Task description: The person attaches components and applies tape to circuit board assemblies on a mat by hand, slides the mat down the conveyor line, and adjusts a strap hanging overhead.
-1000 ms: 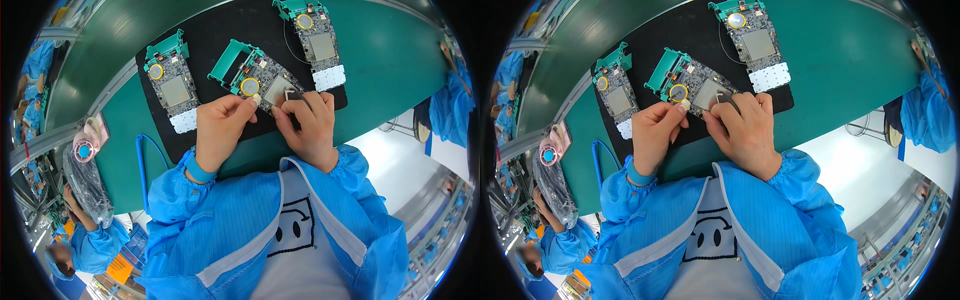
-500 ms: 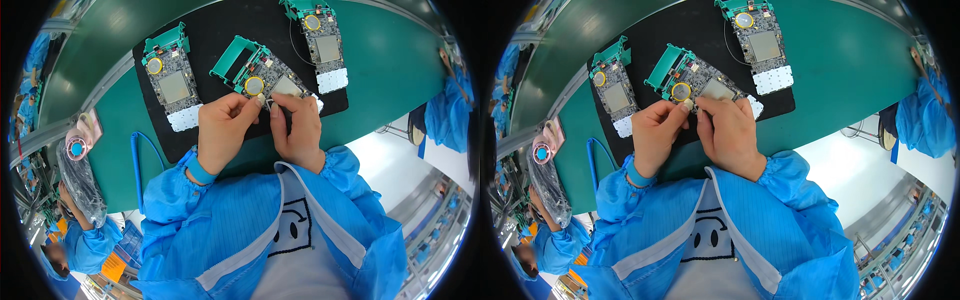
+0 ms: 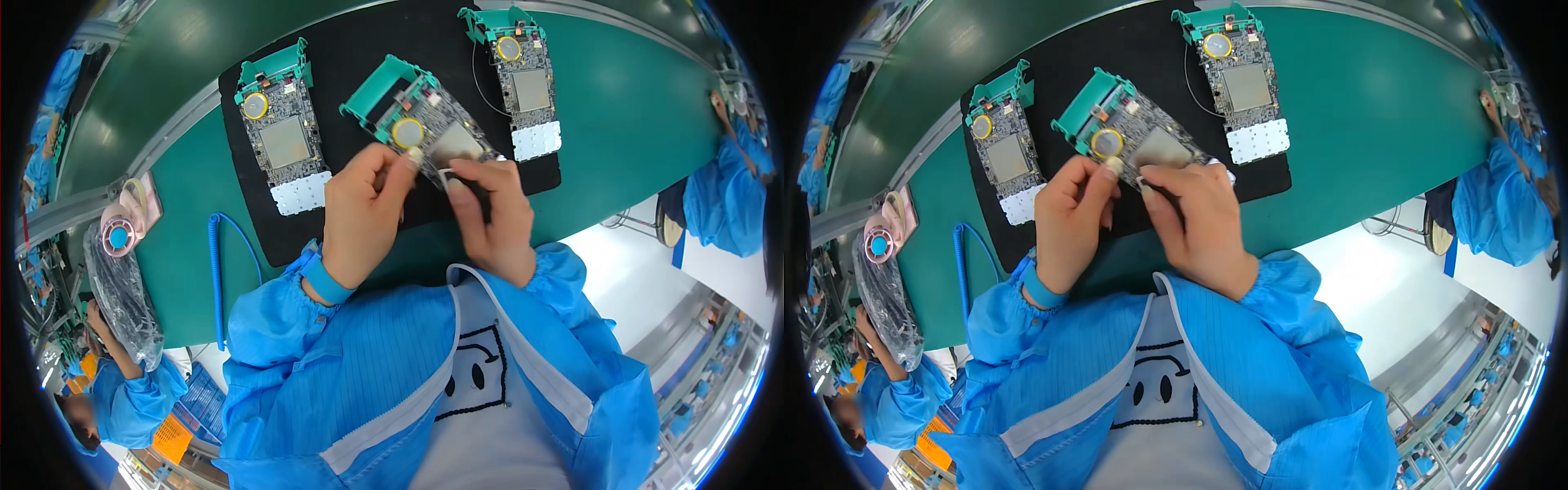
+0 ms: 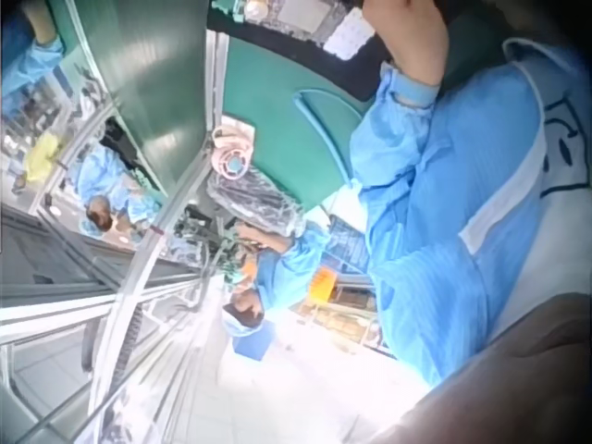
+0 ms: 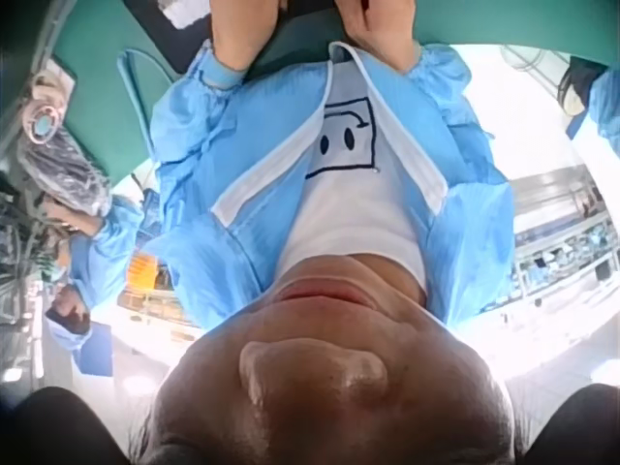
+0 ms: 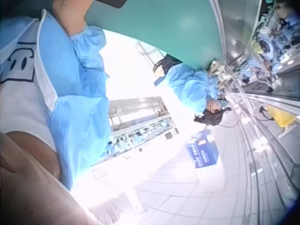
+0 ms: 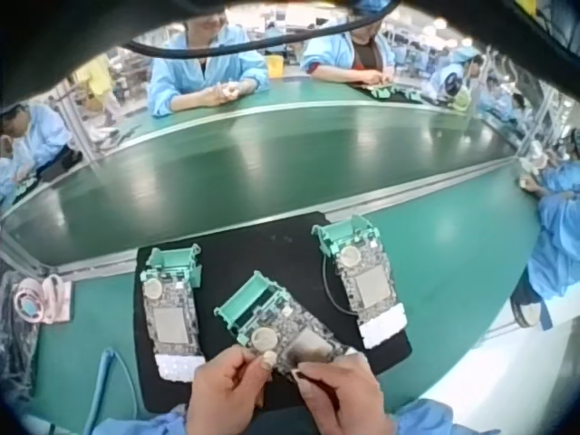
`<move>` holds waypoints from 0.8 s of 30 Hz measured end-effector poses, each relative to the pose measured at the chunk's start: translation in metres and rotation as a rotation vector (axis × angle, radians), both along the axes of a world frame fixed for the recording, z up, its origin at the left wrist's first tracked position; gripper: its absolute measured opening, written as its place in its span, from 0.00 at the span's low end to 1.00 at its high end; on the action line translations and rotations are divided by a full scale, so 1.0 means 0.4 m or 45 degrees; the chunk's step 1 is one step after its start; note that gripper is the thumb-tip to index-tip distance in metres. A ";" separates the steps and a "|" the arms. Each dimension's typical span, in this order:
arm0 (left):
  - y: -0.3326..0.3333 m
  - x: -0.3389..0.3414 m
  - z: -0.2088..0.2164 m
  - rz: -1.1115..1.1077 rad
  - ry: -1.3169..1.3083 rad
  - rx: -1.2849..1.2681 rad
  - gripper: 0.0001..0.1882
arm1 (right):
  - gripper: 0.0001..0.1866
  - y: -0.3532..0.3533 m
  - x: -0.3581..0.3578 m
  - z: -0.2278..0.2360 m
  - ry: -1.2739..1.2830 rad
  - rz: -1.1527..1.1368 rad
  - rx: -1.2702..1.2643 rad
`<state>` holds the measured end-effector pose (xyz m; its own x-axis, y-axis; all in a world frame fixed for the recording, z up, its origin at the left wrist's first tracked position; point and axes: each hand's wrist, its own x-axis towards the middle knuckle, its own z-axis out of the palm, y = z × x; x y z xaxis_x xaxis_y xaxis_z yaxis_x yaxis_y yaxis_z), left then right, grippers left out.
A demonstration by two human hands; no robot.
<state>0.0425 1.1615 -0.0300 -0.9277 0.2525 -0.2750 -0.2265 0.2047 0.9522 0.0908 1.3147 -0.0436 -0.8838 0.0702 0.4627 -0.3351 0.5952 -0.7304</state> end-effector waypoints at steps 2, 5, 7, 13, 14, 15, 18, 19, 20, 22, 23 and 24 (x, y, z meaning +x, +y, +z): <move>0.002 0.003 -0.001 0.043 0.031 0.035 0.11 | 0.13 0.050 -0.002 0.023 -0.034 0.136 -0.011; 0.003 0.002 0.002 0.065 0.036 0.083 0.10 | 0.14 0.111 -0.029 0.057 -0.125 0.187 0.195; 0.001 0.001 0.001 0.051 0.023 0.105 0.10 | 0.14 0.141 -0.052 0.038 -0.030 0.339 0.238; -0.002 0.001 -0.010 0.028 -0.005 0.057 0.10 | 0.17 0.163 -0.104 0.051 0.207 0.685 0.595; -0.003 0.000 -0.014 0.030 -0.025 0.064 0.10 | 0.16 0.163 -0.110 0.051 0.243 0.739 0.585; -0.001 -0.001 -0.016 0.032 -0.045 0.070 0.10 | 0.16 0.162 -0.114 0.051 0.279 0.793 0.575; 0.005 -0.007 -0.010 0.037 -0.060 0.029 0.11 | 0.15 0.148 -0.119 0.042 0.281 0.933 0.502; 0.008 -0.006 -0.012 0.042 -0.062 0.026 0.11 | 0.15 0.141 -0.117 0.044 0.281 0.938 0.499; 0.010 -0.003 -0.015 0.068 -0.023 0.003 0.12 | 0.14 0.134 -0.112 0.048 0.288 0.925 0.538; 0.017 -0.001 -0.023 0.095 0.016 -0.022 0.12 | 0.13 0.117 -0.094 0.053 0.295 0.911 0.575; 0.020 -0.001 -0.028 0.108 0.031 -0.025 0.13 | 0.13 0.107 -0.080 0.053 0.304 0.847 0.742; 0.023 -0.002 -0.030 0.120 0.047 -0.028 0.13 | 0.13 0.094 -0.063 0.052 0.313 0.778 0.908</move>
